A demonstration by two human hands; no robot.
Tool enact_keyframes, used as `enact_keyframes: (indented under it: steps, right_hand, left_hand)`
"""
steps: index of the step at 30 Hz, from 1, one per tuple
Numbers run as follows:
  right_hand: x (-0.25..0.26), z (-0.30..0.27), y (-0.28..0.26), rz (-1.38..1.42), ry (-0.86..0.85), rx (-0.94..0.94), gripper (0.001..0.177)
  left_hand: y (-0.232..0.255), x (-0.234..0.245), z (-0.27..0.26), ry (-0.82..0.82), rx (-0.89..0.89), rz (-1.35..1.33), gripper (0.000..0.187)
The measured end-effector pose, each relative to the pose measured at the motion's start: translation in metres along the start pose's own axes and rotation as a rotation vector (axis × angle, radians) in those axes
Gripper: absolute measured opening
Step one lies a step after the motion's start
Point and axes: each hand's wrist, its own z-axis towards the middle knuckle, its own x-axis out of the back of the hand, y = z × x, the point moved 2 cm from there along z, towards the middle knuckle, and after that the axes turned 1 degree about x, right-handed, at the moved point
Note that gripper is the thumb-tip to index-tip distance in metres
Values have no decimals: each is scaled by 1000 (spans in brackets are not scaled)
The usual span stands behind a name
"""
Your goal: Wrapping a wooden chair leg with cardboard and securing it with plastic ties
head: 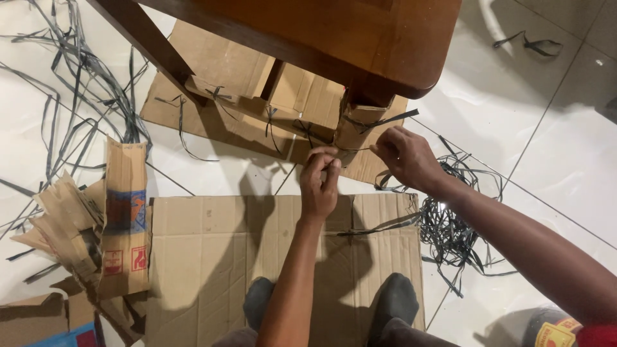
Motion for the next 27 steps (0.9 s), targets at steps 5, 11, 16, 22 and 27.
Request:
enact_keyframes:
  steps: [5, 11, 16, 22, 27]
  right_hand:
    - [-7, -12, 3, 384, 32, -84, 21]
    - [-4, -10, -46, 898, -3, -228, 24]
    - [-10, 1, -21, 847, 28, -270, 33]
    - [0, 33, -28, 678, 43, -283, 35]
    - [-10, 53, -4, 359, -24, -247, 33]
  left_hand:
    - [29, -26, -5, 47, 124, -317, 25]
    - [25, -47, -8, 213, 267, -566, 25]
    - [38, -61, 1, 273, 347, -700, 27]
    - [36, -63, 1, 329, 446, -741, 28]
    - [18, -44, 8, 121, 333, -348, 27]
